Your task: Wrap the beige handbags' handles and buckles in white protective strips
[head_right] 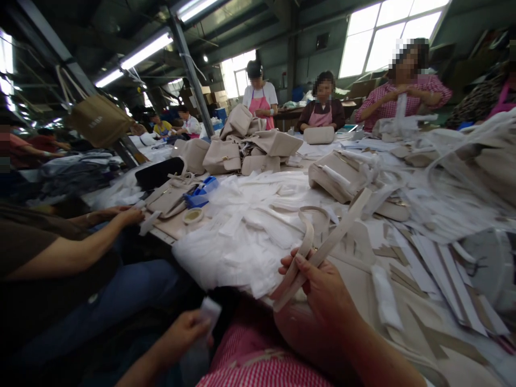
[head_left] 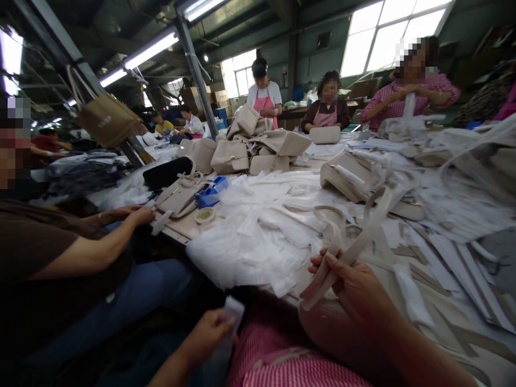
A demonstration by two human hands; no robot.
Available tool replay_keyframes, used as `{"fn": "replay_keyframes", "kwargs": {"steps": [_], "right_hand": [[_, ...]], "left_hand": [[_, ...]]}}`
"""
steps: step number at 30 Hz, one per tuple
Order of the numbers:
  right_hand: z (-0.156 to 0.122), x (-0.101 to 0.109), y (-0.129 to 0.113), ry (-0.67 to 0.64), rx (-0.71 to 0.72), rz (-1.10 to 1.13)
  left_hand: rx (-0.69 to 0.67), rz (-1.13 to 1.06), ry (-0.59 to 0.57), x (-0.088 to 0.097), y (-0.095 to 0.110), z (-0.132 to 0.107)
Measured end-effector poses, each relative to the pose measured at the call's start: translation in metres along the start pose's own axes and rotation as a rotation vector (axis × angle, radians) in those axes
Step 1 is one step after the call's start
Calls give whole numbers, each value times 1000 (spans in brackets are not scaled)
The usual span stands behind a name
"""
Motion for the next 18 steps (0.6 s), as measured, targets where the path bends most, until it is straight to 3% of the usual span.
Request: {"fn": "replay_keyframes", "kwargs": {"steps": [3,6,9,11,14,18], "right_hand": [[-7,-7,-2,-85,-34,-135],[-16,-17,1,-118,-107,-193],[-22,-29,12,-222,-180,-114],[-23,-35,19,-322,-199,-106],[-21,-42,23,-394,-194,-136],[-12,-55,20,-390,-100,-287]], "left_hand": [[-115,-186,109,-9,23,55],[-221,-330,132,-38,61,82],[-275,-357,61,-64,87,85],[-348,-335,5,-71,94,84],[-445,-262,-37,-71,96,84],[-374,-243,-68,-65,94,84]]}}
Point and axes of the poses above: each hand's wrist, its own z-axis towards the middle knuckle, its own x-axis out of the back of the hand, y = z × x, the point moved 2 cm from there along z, towards the middle knuckle, and after that the axes turned 5 degrees about -x, right-handed, at the moved point
